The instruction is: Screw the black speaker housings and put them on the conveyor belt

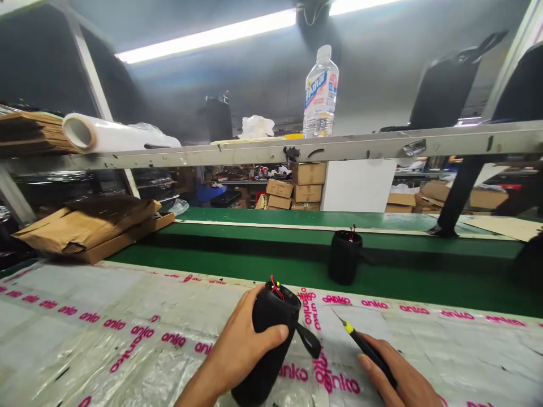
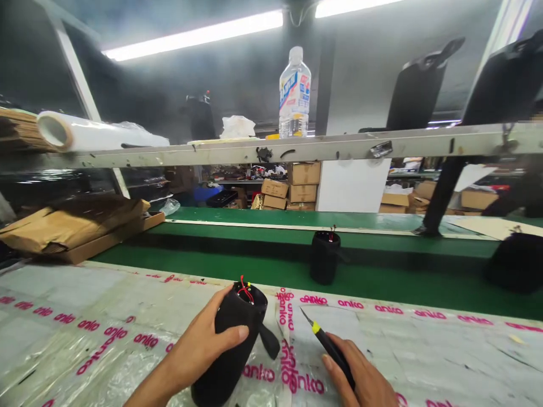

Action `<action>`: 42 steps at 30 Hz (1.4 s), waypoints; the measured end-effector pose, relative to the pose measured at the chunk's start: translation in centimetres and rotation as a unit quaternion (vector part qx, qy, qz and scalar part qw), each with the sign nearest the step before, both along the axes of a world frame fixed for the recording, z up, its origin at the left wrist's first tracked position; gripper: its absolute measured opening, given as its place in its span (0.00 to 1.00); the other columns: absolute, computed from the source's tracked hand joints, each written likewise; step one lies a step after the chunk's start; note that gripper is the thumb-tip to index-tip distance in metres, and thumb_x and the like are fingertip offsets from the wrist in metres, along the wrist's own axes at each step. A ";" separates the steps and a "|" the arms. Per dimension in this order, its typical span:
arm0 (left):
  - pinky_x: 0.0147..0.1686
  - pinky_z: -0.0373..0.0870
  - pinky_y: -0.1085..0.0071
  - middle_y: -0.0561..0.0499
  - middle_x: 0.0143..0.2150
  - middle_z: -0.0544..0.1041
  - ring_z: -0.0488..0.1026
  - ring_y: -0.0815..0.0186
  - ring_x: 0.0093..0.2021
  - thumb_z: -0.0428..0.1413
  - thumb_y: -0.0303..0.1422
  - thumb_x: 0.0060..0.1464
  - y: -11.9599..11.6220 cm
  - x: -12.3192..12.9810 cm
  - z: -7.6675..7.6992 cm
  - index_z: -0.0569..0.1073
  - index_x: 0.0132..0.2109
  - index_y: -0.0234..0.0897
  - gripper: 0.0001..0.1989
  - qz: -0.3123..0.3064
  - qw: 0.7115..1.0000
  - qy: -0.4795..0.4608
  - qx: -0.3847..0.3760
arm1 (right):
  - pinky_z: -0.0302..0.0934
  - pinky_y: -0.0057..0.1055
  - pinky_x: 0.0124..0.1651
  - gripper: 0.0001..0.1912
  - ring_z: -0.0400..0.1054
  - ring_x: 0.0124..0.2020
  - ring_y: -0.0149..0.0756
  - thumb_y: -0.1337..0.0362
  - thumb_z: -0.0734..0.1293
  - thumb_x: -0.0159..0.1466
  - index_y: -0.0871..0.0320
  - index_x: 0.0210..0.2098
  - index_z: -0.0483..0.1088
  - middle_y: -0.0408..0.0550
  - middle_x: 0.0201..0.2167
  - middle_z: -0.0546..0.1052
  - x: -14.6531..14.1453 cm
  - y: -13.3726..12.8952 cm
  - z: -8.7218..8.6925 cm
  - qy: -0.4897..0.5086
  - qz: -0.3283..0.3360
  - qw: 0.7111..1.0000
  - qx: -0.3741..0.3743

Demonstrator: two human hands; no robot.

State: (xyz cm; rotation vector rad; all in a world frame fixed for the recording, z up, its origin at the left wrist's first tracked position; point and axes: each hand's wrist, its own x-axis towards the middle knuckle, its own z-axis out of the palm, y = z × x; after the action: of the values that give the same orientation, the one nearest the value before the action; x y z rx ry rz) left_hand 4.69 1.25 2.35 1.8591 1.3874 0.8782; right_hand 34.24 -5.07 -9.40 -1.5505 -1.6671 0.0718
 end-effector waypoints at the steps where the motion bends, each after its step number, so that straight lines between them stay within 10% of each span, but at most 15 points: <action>1: 0.60 0.64 0.59 0.44 0.63 0.69 0.67 0.54 0.62 0.60 0.40 0.49 0.2 0.5 0.2 0.62 0.64 0.40 0.36 0.002 1.000 0.015 0.000 | 0.72 0.35 0.45 0.19 0.75 0.47 0.44 0.49 0.61 0.68 0.51 0.52 0.72 0.47 0.49 0.78 0.0 0.0 0.1 0.007 0.000 1.000 -0.004; 19: 0.43 0.69 0.55 0.45 0.45 0.78 0.77 0.45 0.44 0.60 0.38 0.45 -0.7 7.0 1.1 0.72 0.52 0.39 0.25 -0.149 0.926 0.344 0.041 | 0.66 0.36 0.32 0.15 0.74 0.29 0.41 0.56 0.53 0.74 0.56 0.52 0.63 0.44 0.31 0.77 -0.3 -1.0 2.2 0.030 -0.018 0.999 -0.038; 24: 0.48 0.69 0.51 0.36 0.54 0.74 0.75 0.43 0.50 0.56 0.39 0.50 -1.6 7.9 0.4 0.57 0.68 0.31 0.40 -0.134 0.892 0.427 0.056 | 0.70 0.36 0.42 0.15 0.76 0.42 0.40 0.62 0.53 0.74 0.54 0.59 0.58 0.50 0.47 0.77 -2.1 -3.1 2.8 -0.027 0.021 0.999 0.028; 42: 0.38 0.74 0.54 0.41 0.46 0.72 0.76 0.48 0.44 0.52 0.42 0.54 -2.2 8.7 -1.3 0.62 0.61 0.30 0.31 -0.092 0.870 0.475 0.094 | 0.66 0.32 0.19 0.19 0.74 0.20 0.40 0.57 0.44 0.76 0.55 0.46 0.62 0.45 0.26 0.77 -4.7 -4.9 2.0 -0.156 0.035 0.987 -0.023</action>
State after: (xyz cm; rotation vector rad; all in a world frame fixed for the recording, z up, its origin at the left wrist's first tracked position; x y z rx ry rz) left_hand 13.42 -0.98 1.08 2.6938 1.6315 -0.0807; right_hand 29.51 -9.94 -7.42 -1.5988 -1.9759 -0.1006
